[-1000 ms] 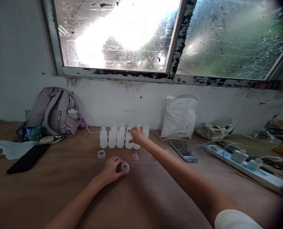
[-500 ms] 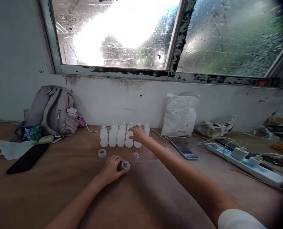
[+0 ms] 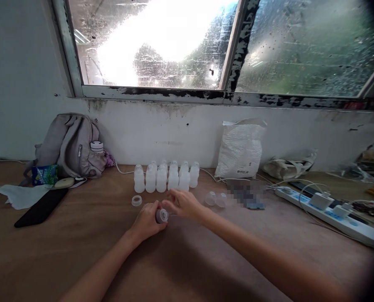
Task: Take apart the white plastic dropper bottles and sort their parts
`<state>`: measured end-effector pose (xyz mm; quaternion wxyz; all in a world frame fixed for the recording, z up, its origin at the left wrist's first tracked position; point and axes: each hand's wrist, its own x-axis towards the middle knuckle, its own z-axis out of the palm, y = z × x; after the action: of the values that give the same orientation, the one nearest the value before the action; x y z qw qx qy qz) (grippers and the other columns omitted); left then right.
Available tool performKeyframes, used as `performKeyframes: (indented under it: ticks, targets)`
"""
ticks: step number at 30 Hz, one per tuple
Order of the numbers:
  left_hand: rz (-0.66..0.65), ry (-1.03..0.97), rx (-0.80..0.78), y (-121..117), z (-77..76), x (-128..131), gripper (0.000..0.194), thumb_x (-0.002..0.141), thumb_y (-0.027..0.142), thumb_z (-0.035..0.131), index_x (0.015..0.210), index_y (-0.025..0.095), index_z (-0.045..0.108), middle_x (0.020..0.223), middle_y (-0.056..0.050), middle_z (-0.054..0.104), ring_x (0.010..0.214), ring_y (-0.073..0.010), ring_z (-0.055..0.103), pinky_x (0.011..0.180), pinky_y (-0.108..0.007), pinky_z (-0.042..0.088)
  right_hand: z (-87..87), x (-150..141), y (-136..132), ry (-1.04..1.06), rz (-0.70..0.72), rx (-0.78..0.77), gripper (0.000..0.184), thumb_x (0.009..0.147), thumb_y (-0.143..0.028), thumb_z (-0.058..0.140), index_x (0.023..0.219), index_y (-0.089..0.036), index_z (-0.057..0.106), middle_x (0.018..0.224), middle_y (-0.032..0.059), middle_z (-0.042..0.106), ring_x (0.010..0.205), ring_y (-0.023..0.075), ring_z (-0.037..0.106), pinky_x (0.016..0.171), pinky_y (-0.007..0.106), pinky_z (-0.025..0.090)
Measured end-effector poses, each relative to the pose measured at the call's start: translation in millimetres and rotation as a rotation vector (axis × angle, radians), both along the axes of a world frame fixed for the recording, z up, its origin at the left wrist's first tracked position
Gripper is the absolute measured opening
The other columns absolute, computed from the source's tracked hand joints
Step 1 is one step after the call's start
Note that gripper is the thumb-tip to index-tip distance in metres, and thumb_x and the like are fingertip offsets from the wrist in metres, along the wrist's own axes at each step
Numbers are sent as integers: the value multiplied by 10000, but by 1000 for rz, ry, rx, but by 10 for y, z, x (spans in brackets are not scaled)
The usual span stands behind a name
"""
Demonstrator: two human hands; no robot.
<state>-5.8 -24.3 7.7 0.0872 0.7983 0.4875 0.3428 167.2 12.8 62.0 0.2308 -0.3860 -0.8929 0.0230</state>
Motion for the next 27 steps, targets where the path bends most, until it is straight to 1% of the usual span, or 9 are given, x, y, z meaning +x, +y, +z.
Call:
performKeyframes:
  ticks: [2, 4, 6, 8, 11, 16, 22, 27]
  targets:
    - [-32, 13, 36, -29, 16, 11, 263, 640, 251, 591, 866, 201, 467, 820, -28, 567, 785, -205, 533, 688, -320, 423, -209, 25, -178, 1, -5, -43, 288, 812, -440, 451, 924, -188, 534, 778, 37, 620, 674, 160, 575, 576, 238, 365]
    - [-76, 62, 97, -53, 22, 30, 227, 656, 222, 563, 863, 199, 472, 831, -39, 572, 798, -210, 535, 726, -337, 422, -393, 60, -272, 30, -5, -87, 255, 808, -411, 468, 903, -182, 527, 775, 44, 625, 672, 165, 580, 572, 241, 368]
    - [-117, 129, 155, -66, 16, 51, 199, 671, 217, 548, 858, 199, 483, 838, -49, 582, 815, -220, 536, 783, -365, 411, -523, 99, -296, 103, 25, -148, 198, 810, -362, 476, 872, -179, 518, 743, 37, 622, 641, 154, 571, 558, 234, 371]
    - [-147, 183, 182, -65, -1, 68, 189, 681, 232, 546, 860, 199, 493, 845, -54, 593, 826, -224, 536, 828, -385, 397, -596, 133, -286, 212, 79, -221, 143, 821, -312, 461, 834, -177, 507, 694, 21, 610, 596, 134, 550, 538, 223, 371]
    - [-169, 219, 179, -47, -34, 79, 200, 669, 259, 570, 846, 197, 501, 842, -56, 601, 844, -230, 537, 853, -394, 393, -626, 162, -276, 344, 144, -302, 115, 831, -262, 438, 783, -174, 496, 658, 9, 592, 567, 117, 516, 530, 215, 370]
    - [-170, 232, 155, -30, -48, 79, 189, 687, 303, 570, 835, 202, 510, 857, -68, 603, 889, -244, 543, 862, -408, 398, -586, 166, -313, 439, 182, -353, 76, 804, -211, 460, 742, -176, 487, 659, 3, 569, 580, 110, 488, 543, 215, 374]
    - [-168, 228, 164, -36, -21, 84, 196, 692, 302, 571, 842, 191, 512, 840, -70, 604, 901, -245, 548, 865, -407, 407, -578, 152, -314, 479, 152, -355, 23, 749, -159, 474, 735, -176, 480, 625, -14, 536, 536, 93, 446, 509, 199, 350]
    - [-181, 213, 174, -32, -23, 90, 185, 697, 305, 554, 842, 196, 514, 811, -55, 605, 853, -225, 562, 867, -407, 412, -591, 148, -303, 493, 124, -359, 63, 687, -126, 495, 715, -178, 475, 604, -35, 510, 526, 83, 443, 506, 186, 349]
